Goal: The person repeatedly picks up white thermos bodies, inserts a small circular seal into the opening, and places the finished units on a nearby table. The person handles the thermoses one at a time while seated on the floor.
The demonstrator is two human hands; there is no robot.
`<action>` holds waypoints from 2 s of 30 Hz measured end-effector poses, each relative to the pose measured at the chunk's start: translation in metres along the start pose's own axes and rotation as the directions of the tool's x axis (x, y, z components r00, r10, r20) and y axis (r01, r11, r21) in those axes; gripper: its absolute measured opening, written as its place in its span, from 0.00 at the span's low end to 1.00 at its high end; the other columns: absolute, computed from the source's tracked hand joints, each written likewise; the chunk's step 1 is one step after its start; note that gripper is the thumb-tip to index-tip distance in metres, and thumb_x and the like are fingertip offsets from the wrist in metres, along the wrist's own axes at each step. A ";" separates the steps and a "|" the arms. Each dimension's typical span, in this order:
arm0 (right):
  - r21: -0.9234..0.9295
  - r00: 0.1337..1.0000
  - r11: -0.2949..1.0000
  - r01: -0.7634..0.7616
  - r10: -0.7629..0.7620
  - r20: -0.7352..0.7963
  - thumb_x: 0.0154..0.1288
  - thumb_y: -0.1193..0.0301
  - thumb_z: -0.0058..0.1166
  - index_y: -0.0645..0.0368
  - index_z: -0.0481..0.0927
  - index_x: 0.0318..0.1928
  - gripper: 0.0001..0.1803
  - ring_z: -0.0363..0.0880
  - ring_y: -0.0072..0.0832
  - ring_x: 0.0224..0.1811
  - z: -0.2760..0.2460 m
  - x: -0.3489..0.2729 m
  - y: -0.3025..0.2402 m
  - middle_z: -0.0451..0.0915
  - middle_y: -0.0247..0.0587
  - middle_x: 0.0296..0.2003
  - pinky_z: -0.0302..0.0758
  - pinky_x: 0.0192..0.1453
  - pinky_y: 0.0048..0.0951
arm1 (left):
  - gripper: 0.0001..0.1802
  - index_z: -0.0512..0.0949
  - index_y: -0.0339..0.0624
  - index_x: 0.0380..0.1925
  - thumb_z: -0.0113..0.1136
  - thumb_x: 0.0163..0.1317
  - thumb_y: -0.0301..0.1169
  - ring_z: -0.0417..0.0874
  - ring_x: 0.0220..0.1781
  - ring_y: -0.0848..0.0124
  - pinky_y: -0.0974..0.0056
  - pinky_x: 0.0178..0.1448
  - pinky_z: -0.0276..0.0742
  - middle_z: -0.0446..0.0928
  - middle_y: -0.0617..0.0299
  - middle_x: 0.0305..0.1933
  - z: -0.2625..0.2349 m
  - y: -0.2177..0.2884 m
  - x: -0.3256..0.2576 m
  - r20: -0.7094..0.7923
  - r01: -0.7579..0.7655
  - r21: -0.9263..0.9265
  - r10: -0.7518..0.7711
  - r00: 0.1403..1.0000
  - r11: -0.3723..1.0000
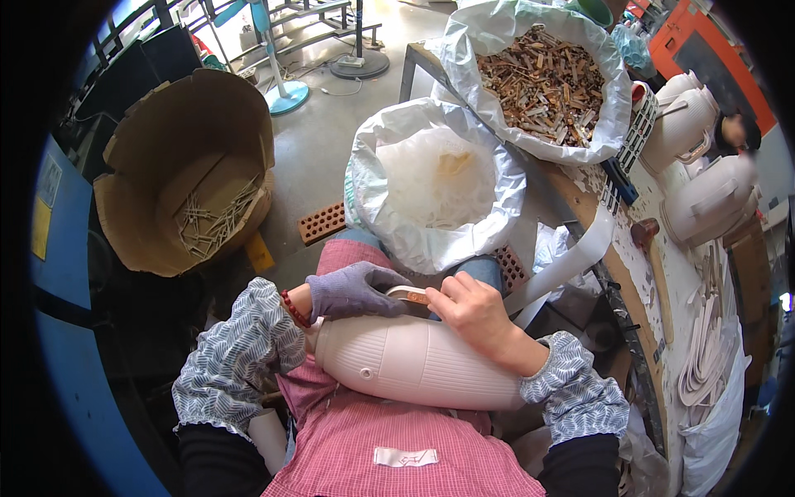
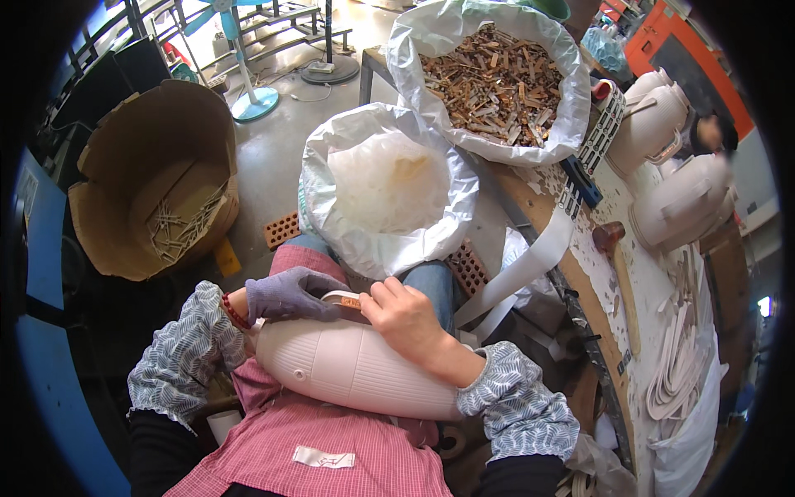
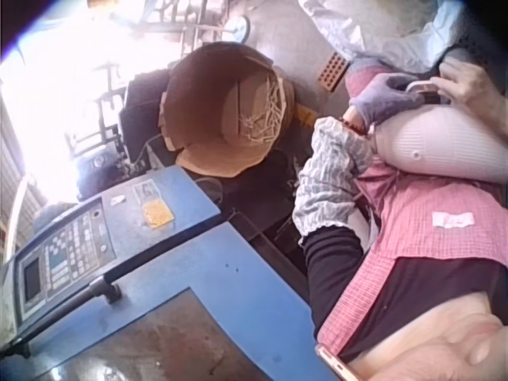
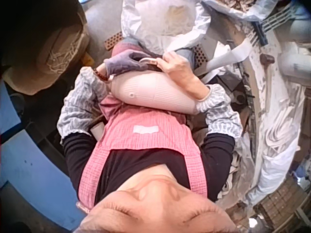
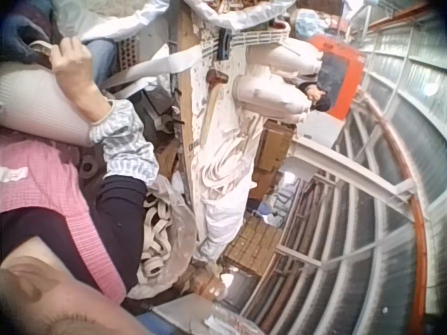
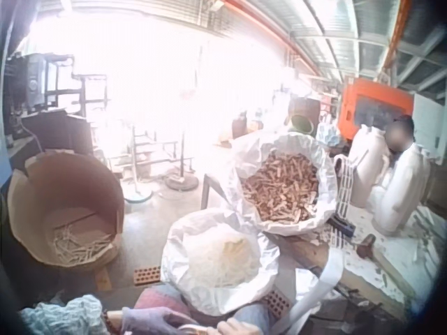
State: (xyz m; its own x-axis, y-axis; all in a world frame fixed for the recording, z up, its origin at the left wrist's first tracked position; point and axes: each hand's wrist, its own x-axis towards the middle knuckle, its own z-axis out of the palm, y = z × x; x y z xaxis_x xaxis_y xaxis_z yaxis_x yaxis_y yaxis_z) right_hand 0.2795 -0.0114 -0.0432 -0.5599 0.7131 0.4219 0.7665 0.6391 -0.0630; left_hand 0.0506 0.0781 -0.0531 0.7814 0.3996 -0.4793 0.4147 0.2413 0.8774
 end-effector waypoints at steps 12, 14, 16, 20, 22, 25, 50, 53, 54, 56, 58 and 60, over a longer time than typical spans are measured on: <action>0.102 0.995 0.994 0.030 -0.039 0.094 0.54 0.71 0.59 0.60 0.80 0.40 0.12 0.77 0.31 0.31 0.002 0.007 0.030 0.74 0.38 0.27 0.75 0.32 0.30 | 0.22 0.81 0.38 0.40 0.65 0.61 0.47 0.74 0.29 0.82 0.74 0.29 0.69 0.77 0.67 0.28 0.003 0.012 0.027 -0.047 0.088 0.033 -0.087 0.995 0.996; 0.212 0.994 0.977 0.026 -0.047 0.098 0.56 0.70 0.59 0.59 0.81 0.40 0.11 0.79 0.33 0.32 -0.010 0.033 0.074 0.77 0.41 0.28 0.76 0.35 0.33 | 0.21 0.81 0.36 0.41 0.65 0.61 0.45 0.77 0.33 0.79 0.71 0.36 0.73 0.80 0.64 0.31 0.003 0.004 0.028 -0.068 0.061 0.068 -0.056 0.996 0.996; 0.150 0.963 0.970 -0.189 0.214 -0.167 0.64 0.68 0.56 0.59 0.84 0.36 0.08 0.82 0.38 0.33 -0.017 0.080 0.139 0.83 0.46 0.33 0.78 0.39 0.35 | 0.23 0.80 0.34 0.46 0.65 0.61 0.42 0.79 0.40 0.77 0.69 0.46 0.76 0.82 0.60 0.38 0.007 0.000 0.022 -0.081 -0.035 0.024 0.037 0.996 0.999; -0.086 0.851 0.884 -0.459 0.409 -0.329 0.63 0.71 0.53 0.54 0.85 0.38 0.08 0.79 0.38 0.44 -0.008 0.161 0.272 0.82 0.40 0.37 0.77 0.49 0.37 | 0.22 0.81 0.36 0.45 0.68 0.58 0.42 0.81 0.43 0.73 0.67 0.49 0.77 0.82 0.57 0.39 0.014 0.042 -0.010 -0.053 -0.186 0.160 0.196 0.979 0.970; -0.235 0.752 0.724 -0.649 0.657 -0.052 0.64 0.66 0.54 0.52 0.86 0.40 0.09 0.73 0.39 0.56 0.007 0.186 0.293 0.79 0.41 0.47 0.73 0.59 0.39 | 0.21 0.82 0.42 0.40 0.70 0.54 0.46 0.81 0.36 0.59 0.59 0.43 0.77 0.80 0.57 0.32 0.015 0.034 -0.013 -0.036 -0.503 0.489 0.593 0.805 0.712; -0.338 0.741 0.713 -0.615 0.669 0.062 0.62 0.61 0.58 0.46 0.86 0.42 0.10 0.72 0.35 0.55 -0.001 0.197 0.289 0.78 0.37 0.49 0.72 0.62 0.38 | 0.19 0.82 0.47 0.40 0.71 0.50 0.44 0.78 0.33 0.65 0.61 0.39 0.73 0.77 0.64 0.28 0.016 0.037 -0.031 0.063 -0.577 0.705 0.773 0.631 0.413; 0.778 0.882 0.476 -0.410 -0.013 0.472 0.58 0.72 0.64 0.61 0.84 0.42 0.11 0.81 0.33 0.37 -0.052 0.022 -0.019 0.80 0.43 0.32 0.76 0.41 0.30 | 0.42 0.72 0.42 0.57 0.80 0.38 0.37 0.78 0.58 0.52 0.56 0.58 0.77 0.71 0.46 0.61 0.057 0.009 -0.096 -0.179 -0.530 0.619 0.761 0.623 0.580; 0.763 0.831 0.452 -0.461 -0.081 0.550 0.59 0.68 0.63 0.61 0.84 0.41 0.12 0.80 0.35 0.36 -0.047 0.020 -0.028 0.80 0.43 0.33 0.75 0.42 0.31 | 0.41 0.72 0.43 0.56 0.79 0.39 0.34 0.78 0.58 0.52 0.55 0.58 0.77 0.71 0.46 0.61 0.063 -0.017 -0.095 -0.198 -0.488 0.681 0.778 0.596 0.547; 0.765 0.827 0.452 -0.460 -0.095 0.554 0.60 0.68 0.63 0.60 0.84 0.41 0.12 0.80 0.36 0.36 -0.046 0.021 -0.029 0.81 0.43 0.33 0.75 0.43 0.31 | 0.41 0.71 0.44 0.56 0.80 0.39 0.33 0.78 0.58 0.51 0.54 0.58 0.77 0.71 0.45 0.61 0.063 -0.023 -0.094 -0.209 -0.489 0.675 0.779 0.591 0.552; 0.762 0.817 0.455 -0.460 -0.118 0.564 0.60 0.67 0.62 0.60 0.84 0.41 0.12 0.80 0.36 0.37 -0.044 0.022 -0.030 0.81 0.43 0.33 0.75 0.43 0.32 | 0.40 0.70 0.44 0.55 0.81 0.39 0.31 0.79 0.57 0.51 0.54 0.57 0.77 0.71 0.44 0.60 0.064 -0.028 -0.093 -0.220 -0.494 0.669 0.782 0.583 0.556; 0.759 0.804 0.455 -0.466 -0.140 0.578 0.60 0.66 0.62 0.60 0.84 0.42 0.12 0.80 0.37 0.37 -0.044 0.023 -0.031 0.81 0.43 0.33 0.75 0.43 0.32 | 0.38 0.71 0.44 0.54 0.80 0.40 0.31 0.79 0.57 0.51 0.54 0.57 0.78 0.71 0.44 0.60 0.064 -0.030 -0.094 -0.219 -0.494 0.671 0.785 0.580 0.552; 0.760 0.797 0.445 -0.473 -0.153 0.585 0.60 0.65 0.61 0.60 0.84 0.41 0.13 0.80 0.39 0.38 -0.045 0.025 -0.031 0.81 0.44 0.33 0.75 0.44 0.33 | 0.37 0.72 0.44 0.52 0.80 0.40 0.30 0.79 0.57 0.51 0.54 0.56 0.78 0.72 0.44 0.59 0.064 -0.027 -0.096 -0.218 -0.480 0.680 0.778 0.590 0.555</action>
State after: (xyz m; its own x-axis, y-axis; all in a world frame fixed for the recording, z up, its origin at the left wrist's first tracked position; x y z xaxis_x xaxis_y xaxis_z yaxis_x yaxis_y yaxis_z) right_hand 0.2560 -0.0261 0.0100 -0.7473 0.6387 -0.1832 0.3669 0.1668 -0.9152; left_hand -0.0061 -0.0230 -0.0288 0.6817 0.6161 0.3947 0.1718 -0.6592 0.7321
